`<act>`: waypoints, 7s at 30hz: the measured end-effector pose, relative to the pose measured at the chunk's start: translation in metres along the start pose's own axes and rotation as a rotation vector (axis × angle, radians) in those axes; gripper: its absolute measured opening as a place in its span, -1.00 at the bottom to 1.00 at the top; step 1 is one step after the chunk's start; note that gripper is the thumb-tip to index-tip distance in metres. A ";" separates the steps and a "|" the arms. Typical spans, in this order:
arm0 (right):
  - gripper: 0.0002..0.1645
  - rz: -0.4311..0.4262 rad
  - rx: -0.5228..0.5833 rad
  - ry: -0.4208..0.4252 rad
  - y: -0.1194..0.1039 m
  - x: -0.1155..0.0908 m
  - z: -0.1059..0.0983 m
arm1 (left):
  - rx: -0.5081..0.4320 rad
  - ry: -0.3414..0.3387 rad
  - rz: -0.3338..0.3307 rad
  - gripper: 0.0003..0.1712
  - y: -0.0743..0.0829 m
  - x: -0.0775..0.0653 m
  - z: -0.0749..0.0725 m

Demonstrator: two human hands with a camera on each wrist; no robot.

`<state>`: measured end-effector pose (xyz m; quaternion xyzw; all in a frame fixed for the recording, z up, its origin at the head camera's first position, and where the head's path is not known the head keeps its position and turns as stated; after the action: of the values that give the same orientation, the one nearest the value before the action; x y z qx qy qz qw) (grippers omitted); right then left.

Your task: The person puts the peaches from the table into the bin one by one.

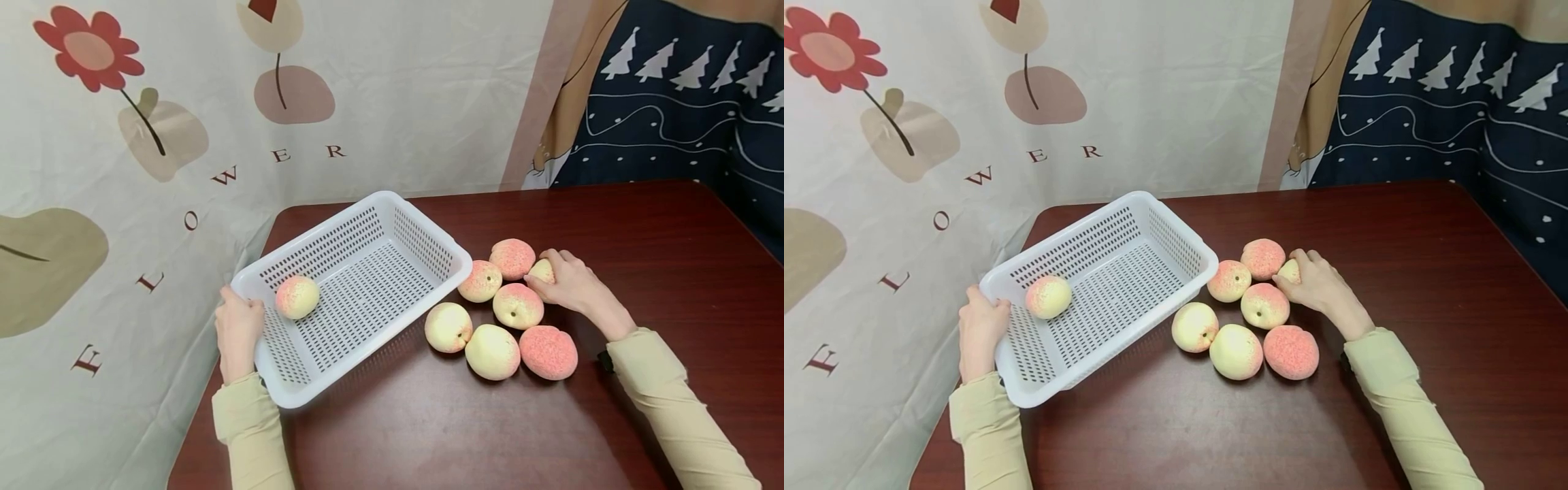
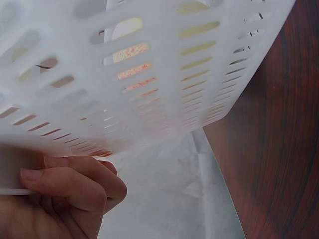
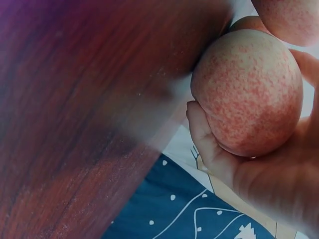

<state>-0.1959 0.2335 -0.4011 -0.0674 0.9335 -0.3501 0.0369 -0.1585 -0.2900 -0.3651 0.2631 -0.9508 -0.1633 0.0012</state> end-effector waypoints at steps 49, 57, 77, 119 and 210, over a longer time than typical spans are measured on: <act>-0.33 -0.282 -0.033 0.040 -0.165 0.064 0.006 | 0.006 -0.021 -0.006 -0.29 -0.001 0.000 0.000; -0.41 -0.355 -0.034 0.002 -0.204 0.077 0.030 | 0.009 -0.001 0.003 -0.31 0.000 0.001 0.000; -0.47 -0.431 -0.002 -0.111 -0.260 0.104 0.084 | -0.003 -0.004 -0.032 -0.28 0.003 -0.002 0.000; -0.16 -0.341 -0.346 -0.437 -0.292 0.119 0.166 | -0.002 0.027 -0.016 -0.29 0.002 -0.001 0.001; -0.36 -0.127 -0.196 -0.163 -0.041 0.071 -0.001 | 0.004 0.002 -0.010 -0.25 0.002 -0.002 0.001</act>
<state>-0.2625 0.1928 -0.3748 -0.1576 0.9511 -0.2521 0.0835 -0.1582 -0.2869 -0.3657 0.2678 -0.9499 -0.1614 0.0007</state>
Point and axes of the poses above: each hand's wrist, its own x-axis towards the middle knuckle, its own z-axis out of the palm, y = z × x, the point moved 1 cm from there along x, towards the middle knuckle, and after that the axes turned 15 degrees about x, right-handed, at the moved point
